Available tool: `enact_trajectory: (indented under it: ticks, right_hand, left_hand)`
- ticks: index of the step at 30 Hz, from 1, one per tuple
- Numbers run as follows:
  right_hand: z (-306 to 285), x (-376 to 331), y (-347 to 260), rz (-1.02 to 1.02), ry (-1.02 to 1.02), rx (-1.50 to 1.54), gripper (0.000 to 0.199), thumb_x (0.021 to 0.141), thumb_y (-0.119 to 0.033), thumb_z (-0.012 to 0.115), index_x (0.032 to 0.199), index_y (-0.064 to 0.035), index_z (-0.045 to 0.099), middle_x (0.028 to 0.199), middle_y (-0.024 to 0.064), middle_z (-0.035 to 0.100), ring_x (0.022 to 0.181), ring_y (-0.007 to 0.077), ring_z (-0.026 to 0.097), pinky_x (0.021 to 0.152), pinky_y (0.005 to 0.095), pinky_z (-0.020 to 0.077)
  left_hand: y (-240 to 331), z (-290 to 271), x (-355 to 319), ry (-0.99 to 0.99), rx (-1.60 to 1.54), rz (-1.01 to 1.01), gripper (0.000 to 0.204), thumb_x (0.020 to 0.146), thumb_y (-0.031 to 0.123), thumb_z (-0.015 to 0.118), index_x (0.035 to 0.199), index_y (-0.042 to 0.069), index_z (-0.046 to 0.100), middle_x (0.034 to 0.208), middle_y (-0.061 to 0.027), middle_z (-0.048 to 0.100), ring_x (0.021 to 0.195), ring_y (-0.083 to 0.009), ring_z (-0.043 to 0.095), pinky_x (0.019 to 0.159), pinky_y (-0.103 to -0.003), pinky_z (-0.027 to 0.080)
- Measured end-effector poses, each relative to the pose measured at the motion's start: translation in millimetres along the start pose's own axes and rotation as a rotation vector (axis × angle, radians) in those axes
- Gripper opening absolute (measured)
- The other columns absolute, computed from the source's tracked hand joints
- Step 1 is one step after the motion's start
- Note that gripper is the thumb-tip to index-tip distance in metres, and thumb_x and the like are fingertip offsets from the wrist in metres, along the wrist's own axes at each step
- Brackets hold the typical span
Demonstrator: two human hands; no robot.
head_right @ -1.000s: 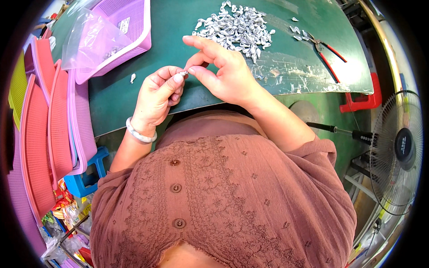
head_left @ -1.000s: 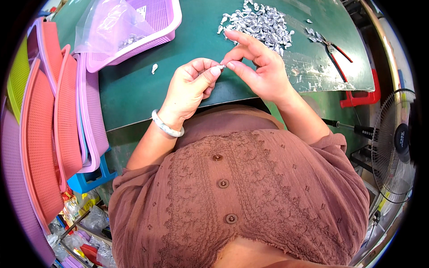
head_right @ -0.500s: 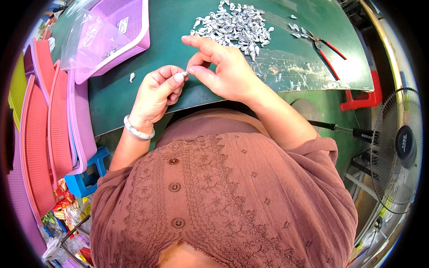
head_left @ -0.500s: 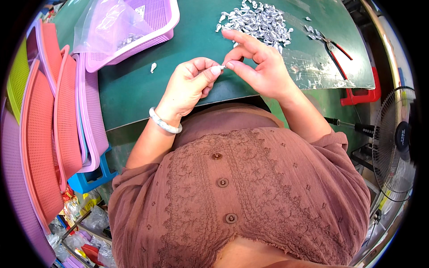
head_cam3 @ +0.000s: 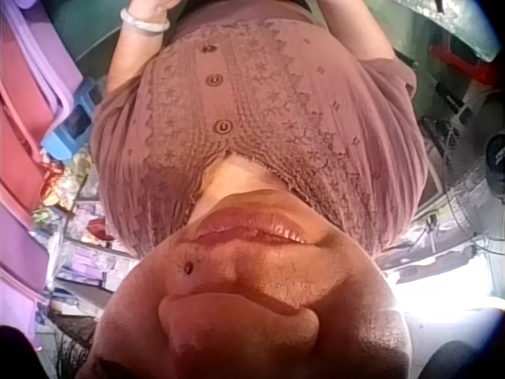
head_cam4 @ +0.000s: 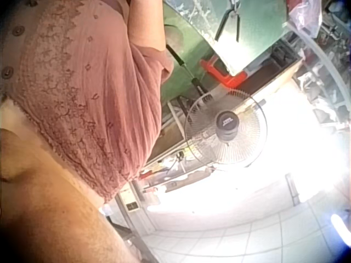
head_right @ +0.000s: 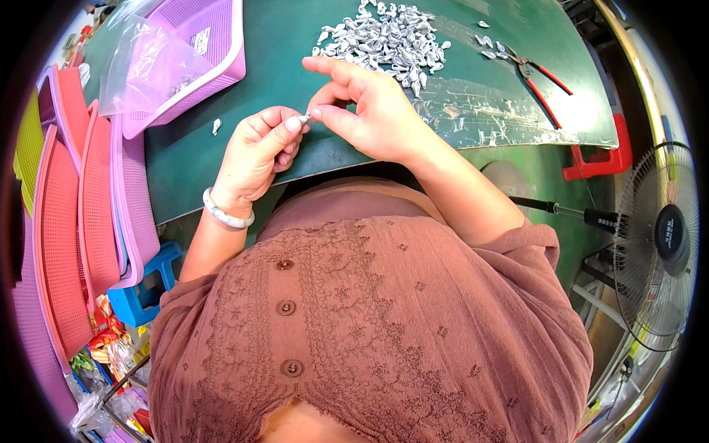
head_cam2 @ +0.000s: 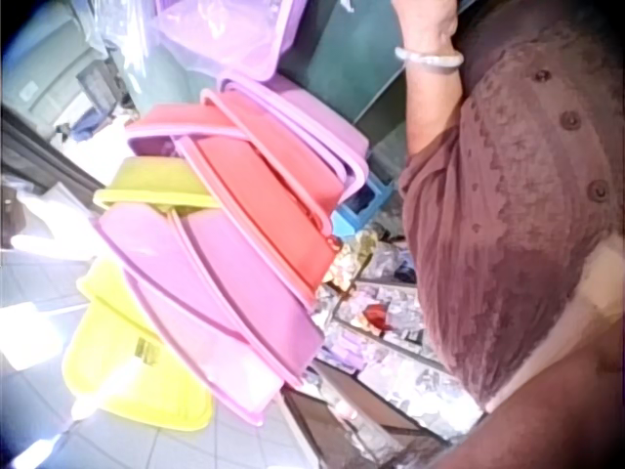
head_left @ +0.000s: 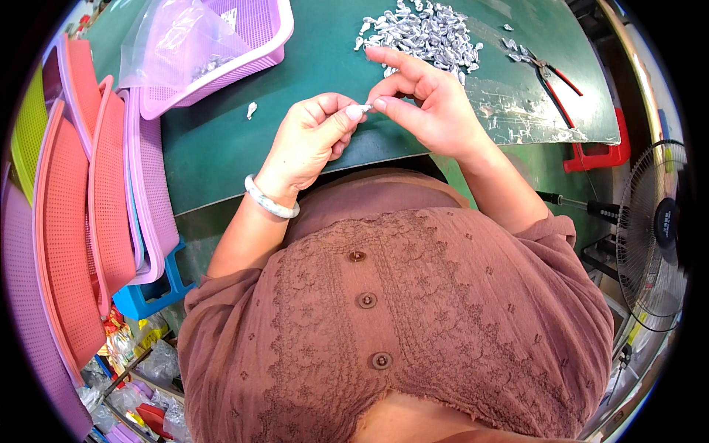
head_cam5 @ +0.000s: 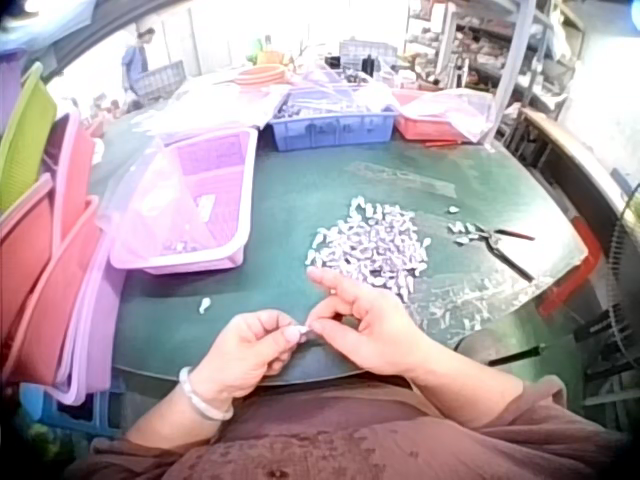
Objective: The person repeatedly picks up small silver-wrapped items from a pile on a green table, folds the wrappers by hand, and places them into a purple basket. The person also uses red-handled pliers to trim the end of one item before continuing the wrapping process.
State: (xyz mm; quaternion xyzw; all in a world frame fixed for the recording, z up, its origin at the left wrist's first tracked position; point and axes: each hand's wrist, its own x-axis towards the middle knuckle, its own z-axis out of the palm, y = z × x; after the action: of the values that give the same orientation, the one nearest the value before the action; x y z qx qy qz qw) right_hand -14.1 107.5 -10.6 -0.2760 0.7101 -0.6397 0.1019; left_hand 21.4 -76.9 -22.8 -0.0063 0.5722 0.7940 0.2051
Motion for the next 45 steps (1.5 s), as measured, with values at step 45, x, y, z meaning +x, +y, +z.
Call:
enact_trajectory:
  ticks: [45]
  right_hand:
    - [11.7,-5.8,-4.2,-0.073,0.046,-0.017,0.051,0.078,0.004,0.057,0.126,0.001,0.039,0.083,0.005,0.059,0.08,0.0099,0.055,0.08,0.0241,0.0422]
  left_hand:
    - [0.5,-6.9,-1.2,-0.091,-0.05,-0.019,0.017,0.086,0.022,0.057,0.085,0.005,0.06,0.062,0.0048,0.048,0.052,-0.0026,0.04,0.045,-0.014,0.032]
